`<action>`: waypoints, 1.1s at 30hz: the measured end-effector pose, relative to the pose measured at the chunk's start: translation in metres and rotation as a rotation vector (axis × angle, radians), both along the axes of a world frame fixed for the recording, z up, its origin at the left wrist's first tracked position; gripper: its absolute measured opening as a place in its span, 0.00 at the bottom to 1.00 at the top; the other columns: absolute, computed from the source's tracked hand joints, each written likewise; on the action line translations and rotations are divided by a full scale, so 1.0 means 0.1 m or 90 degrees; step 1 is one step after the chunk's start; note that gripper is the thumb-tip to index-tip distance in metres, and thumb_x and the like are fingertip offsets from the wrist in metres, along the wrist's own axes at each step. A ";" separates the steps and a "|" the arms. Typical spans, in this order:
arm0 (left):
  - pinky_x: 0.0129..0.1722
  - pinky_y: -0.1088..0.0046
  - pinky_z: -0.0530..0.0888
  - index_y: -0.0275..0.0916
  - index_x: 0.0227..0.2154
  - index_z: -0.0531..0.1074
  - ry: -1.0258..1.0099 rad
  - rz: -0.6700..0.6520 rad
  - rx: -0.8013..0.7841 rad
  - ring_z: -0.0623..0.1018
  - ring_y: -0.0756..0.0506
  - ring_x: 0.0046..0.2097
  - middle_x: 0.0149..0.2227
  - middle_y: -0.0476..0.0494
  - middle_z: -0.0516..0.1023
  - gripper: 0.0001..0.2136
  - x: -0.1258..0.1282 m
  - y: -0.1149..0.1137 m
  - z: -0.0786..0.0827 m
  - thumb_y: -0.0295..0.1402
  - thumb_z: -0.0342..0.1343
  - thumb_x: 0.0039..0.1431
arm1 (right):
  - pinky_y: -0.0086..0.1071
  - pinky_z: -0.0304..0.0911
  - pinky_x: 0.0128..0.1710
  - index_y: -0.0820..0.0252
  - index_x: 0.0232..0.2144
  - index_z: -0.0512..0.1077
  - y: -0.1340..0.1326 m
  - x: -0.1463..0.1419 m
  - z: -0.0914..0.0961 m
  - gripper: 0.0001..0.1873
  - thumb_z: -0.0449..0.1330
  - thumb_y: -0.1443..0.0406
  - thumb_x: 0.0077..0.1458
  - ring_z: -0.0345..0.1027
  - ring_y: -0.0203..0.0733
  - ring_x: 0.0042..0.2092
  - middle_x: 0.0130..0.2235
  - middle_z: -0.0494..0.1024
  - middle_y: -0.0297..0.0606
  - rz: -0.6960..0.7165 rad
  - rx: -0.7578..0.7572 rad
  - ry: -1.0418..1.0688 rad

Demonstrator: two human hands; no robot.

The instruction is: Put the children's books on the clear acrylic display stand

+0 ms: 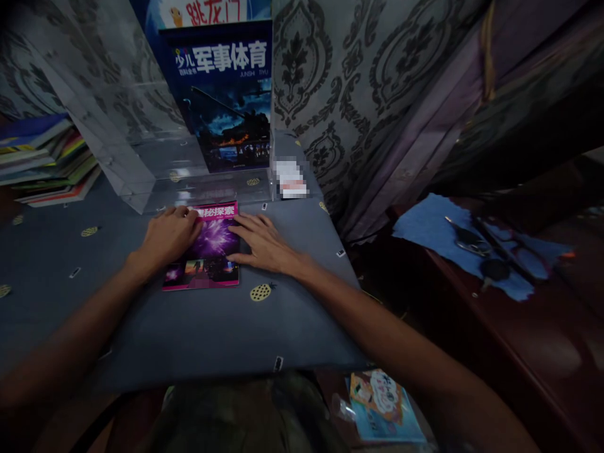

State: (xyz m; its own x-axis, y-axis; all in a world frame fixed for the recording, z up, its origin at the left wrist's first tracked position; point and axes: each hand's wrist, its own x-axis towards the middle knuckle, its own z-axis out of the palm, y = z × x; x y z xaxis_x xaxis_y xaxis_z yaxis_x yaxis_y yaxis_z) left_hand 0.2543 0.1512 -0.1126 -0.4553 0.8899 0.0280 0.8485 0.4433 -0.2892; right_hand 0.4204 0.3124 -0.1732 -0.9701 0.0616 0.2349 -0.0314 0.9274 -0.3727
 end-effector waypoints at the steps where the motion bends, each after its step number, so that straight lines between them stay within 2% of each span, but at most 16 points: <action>1: 0.46 0.56 0.74 0.31 0.48 0.75 0.000 0.000 0.002 0.77 0.32 0.51 0.49 0.28 0.78 0.20 0.00 0.00 0.00 0.36 0.39 0.72 | 0.58 0.45 0.69 0.61 0.65 0.64 -0.01 0.03 0.01 0.42 0.60 0.41 0.59 0.48 0.58 0.72 0.70 0.58 0.52 0.007 -0.002 -0.012; 7: 0.45 0.56 0.74 0.30 0.48 0.75 0.006 -0.007 0.011 0.77 0.32 0.50 0.48 0.27 0.78 0.20 -0.01 0.00 -0.04 0.36 0.39 0.72 | 0.61 0.36 0.71 0.63 0.70 0.54 -0.02 0.11 0.02 0.61 0.60 0.31 0.47 0.36 0.63 0.74 0.73 0.47 0.56 0.050 -0.027 -0.090; 11: 0.44 0.55 0.73 0.30 0.47 0.75 0.007 -0.016 0.025 0.77 0.30 0.50 0.47 0.27 0.78 0.20 -0.02 -0.01 -0.06 0.36 0.40 0.72 | 0.61 0.32 0.71 0.60 0.72 0.47 -0.01 0.12 0.01 0.64 0.60 0.30 0.46 0.31 0.63 0.74 0.74 0.43 0.54 0.084 -0.040 -0.094; 14: 0.46 0.53 0.73 0.29 0.46 0.75 0.016 -0.036 0.032 0.77 0.30 0.50 0.47 0.26 0.78 0.18 0.01 -0.01 -0.05 0.33 0.40 0.71 | 0.61 0.32 0.71 0.60 0.73 0.45 -0.02 0.13 0.01 0.65 0.61 0.31 0.46 0.31 0.63 0.74 0.74 0.42 0.54 0.083 -0.041 -0.090; 18: 0.50 0.54 0.73 0.33 0.45 0.75 -0.052 -0.147 0.077 0.77 0.34 0.51 0.48 0.31 0.79 0.14 0.10 0.00 -0.08 0.31 0.44 0.70 | 0.61 0.36 0.71 0.65 0.73 0.43 -0.05 0.14 0.04 0.68 0.61 0.31 0.45 0.32 0.64 0.74 0.73 0.43 0.60 0.065 -0.046 -0.096; 21: 0.55 0.58 0.72 0.37 0.50 0.73 -0.156 -0.274 0.120 0.76 0.39 0.54 0.52 0.37 0.78 0.13 0.19 0.04 -0.18 0.34 0.46 0.71 | 0.61 0.38 0.71 0.69 0.73 0.38 -0.06 0.14 0.04 0.72 0.61 0.30 0.44 0.32 0.65 0.74 0.73 0.42 0.64 0.053 -0.055 -0.092; 23: 0.59 0.57 0.70 0.36 0.54 0.70 -0.190 -0.321 0.135 0.74 0.39 0.58 0.58 0.36 0.75 0.15 0.24 0.07 -0.25 0.36 0.47 0.71 | 0.62 0.38 0.71 0.69 0.73 0.34 -0.06 0.14 0.03 0.74 0.61 0.30 0.44 0.32 0.65 0.74 0.73 0.42 0.64 0.052 -0.062 -0.082; 28: 0.63 0.52 0.66 0.37 0.61 0.63 -0.205 -0.313 0.123 0.68 0.36 0.66 0.66 0.31 0.66 0.23 0.22 0.14 -0.34 0.45 0.49 0.70 | 0.62 0.40 0.70 0.67 0.73 0.27 -0.05 0.15 0.00 0.75 0.62 0.32 0.45 0.32 0.65 0.74 0.73 0.41 0.64 0.062 -0.072 -0.061; 33: 0.64 0.50 0.64 0.36 0.61 0.62 -0.196 -0.318 0.071 0.62 0.34 0.70 0.69 0.28 0.60 0.29 0.10 0.21 -0.32 0.53 0.46 0.69 | 0.63 0.40 0.70 0.67 0.72 0.24 -0.06 0.16 -0.01 0.76 0.65 0.35 0.45 0.32 0.66 0.74 0.73 0.40 0.66 0.061 -0.069 -0.052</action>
